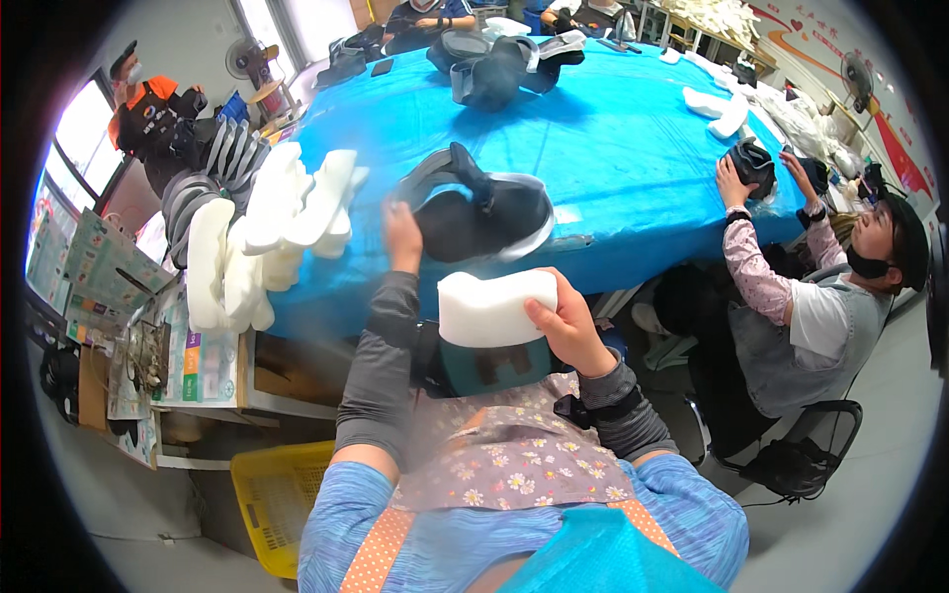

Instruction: The person inserts a white foam padding piece into the interior of a black shoe upper, pressing it into place and folding the edges of the upper over the foam.

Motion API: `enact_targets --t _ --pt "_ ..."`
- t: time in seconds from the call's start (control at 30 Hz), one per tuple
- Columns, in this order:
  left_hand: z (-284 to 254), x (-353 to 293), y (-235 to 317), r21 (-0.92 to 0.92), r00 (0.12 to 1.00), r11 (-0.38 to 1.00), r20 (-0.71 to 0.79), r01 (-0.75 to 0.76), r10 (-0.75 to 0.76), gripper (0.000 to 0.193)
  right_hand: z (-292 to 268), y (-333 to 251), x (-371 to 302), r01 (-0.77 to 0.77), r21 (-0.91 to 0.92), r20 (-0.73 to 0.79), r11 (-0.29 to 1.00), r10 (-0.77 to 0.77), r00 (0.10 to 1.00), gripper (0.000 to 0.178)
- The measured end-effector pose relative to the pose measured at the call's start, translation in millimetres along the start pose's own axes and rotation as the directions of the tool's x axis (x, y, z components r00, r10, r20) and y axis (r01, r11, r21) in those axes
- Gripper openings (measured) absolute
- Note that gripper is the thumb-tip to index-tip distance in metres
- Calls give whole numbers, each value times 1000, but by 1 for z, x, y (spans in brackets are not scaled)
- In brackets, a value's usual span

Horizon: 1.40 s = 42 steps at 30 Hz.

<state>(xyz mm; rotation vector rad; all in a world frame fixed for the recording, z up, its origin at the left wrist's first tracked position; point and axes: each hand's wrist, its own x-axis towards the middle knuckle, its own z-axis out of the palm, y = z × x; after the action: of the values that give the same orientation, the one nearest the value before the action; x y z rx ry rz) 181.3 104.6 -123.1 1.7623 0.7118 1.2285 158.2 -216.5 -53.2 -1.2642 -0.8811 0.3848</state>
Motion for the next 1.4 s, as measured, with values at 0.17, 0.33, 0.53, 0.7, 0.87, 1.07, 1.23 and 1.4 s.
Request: enact_targets --t 0.17,0.33,0.53,0.7,0.87,1.07,1.23,1.4 --pt "-47 19 -12 14 977 977 -1 -214 214 35 -8 11 -2 -53 86 -15 995 54 998 34" --pt "-55 -23 -22 -61 968 998 252 22 -6 38 -7 10 8 -7 99 15 995 6 1000 34" --pt "-58 -58 -30 -381 924 918 380 111 45 42 26 -23 66 5 59 140 998 -14 990 40" --pt "-70 -66 -27 -289 861 931 507 222 -47 51 94 -17 122 94 28 301 995 -98 949 53" --pt "-59 -86 -14 -322 890 941 453 107 54 49 109 18 138 111 -378 362 919 36 932 55" --pt "-63 -86 -12 -524 895 834 437 174 88 45 83 21 128 103 -380 407 919 67 911 49" --pt "-63 -77 -13 -446 883 894 403 -38 239 41 42 29 106 149 -242 356 959 -55 933 39" --pt "-70 -85 11 -466 837 865 537 186 109 53 0 60 71 129 -144 292 981 -83 953 42"
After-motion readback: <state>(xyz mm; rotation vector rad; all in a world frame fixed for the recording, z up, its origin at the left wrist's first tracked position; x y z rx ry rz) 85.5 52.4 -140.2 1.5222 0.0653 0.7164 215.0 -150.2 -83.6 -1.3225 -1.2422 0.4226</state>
